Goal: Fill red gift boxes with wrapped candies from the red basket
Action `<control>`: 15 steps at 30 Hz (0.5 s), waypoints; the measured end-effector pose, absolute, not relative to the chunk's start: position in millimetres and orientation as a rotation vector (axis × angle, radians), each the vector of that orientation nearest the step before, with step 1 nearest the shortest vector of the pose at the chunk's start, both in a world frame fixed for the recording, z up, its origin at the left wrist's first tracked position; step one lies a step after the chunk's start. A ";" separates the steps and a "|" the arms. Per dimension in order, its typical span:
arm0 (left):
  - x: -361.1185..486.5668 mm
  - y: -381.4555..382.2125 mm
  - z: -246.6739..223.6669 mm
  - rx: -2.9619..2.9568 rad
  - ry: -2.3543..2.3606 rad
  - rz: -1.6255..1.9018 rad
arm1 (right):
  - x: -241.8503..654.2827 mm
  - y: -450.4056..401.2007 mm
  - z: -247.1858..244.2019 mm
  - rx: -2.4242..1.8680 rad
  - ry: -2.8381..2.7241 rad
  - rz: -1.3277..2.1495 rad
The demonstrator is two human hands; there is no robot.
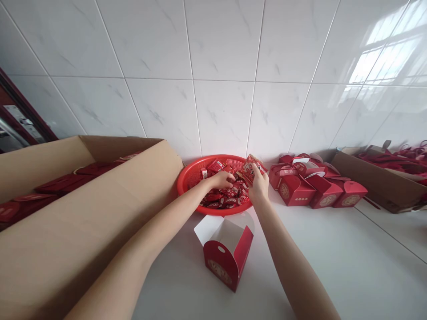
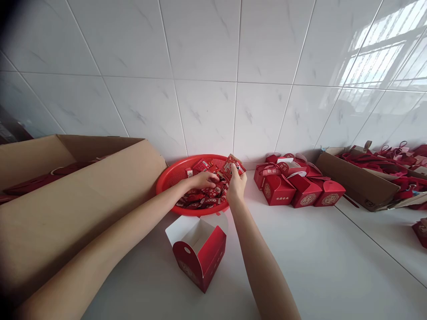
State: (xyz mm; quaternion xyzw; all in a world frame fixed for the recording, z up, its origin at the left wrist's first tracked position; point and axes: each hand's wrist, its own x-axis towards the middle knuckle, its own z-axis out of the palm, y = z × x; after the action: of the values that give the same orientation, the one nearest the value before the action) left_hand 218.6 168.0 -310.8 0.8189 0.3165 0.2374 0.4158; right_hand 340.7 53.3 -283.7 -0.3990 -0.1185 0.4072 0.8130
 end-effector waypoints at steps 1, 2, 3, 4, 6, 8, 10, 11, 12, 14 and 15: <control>220.0 168.4 -313.9 2.090 0.787 0.558 | 341.0 53.3 -283.9 -0.856 -0.251 0.882; 221.9 168.4 -316.3 2.121 0.781 0.521 | 341.3 53.5 -284.4 -0.857 -0.246 0.887; 224.2 168.4 -317.9 2.147 0.777 0.488 | 341.9 53.9 -285.2 -0.855 -0.240 0.883; 226.6 168.5 -319.1 2.169 0.779 0.459 | 342.6 54.4 -286.0 -0.849 -0.238 0.876; 230.8 169.5 -320.4 2.200 0.803 0.411 | 344.3 55.5 -287.4 -0.837 -0.243 0.865; 232.9 171.6 -321.6 2.213 0.845 0.379 | 345.5 55.9 -287.6 -0.839 -0.260 0.874; 232.4 174.0 -323.5 2.207 0.883 0.364 | 345.6 55.0 -286.0 -0.840 -0.267 0.887; 231.4 175.2 -324.7 2.198 0.895 0.359 | 345.1 54.1 -284.6 -0.842 -0.257 0.889; 230.2 176.4 -326.1 2.185 0.901 0.358 | 344.4 53.1 -283.0 -0.844 -0.241 0.891; 227.9 178.8 -328.9 2.147 0.898 0.380 | 342.8 51.1 -279.9 -0.845 -0.212 0.889; 227.2 180.0 -330.2 2.120 0.891 0.411 | 342.1 50.4 -278.8 -0.845 -0.205 0.888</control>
State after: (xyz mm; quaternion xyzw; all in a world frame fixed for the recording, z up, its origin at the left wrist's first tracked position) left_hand 227.2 180.0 -330.2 0.8349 0.3508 0.1620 0.3920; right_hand 342.1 50.4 -278.8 -0.3958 -0.0960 0.4158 0.8131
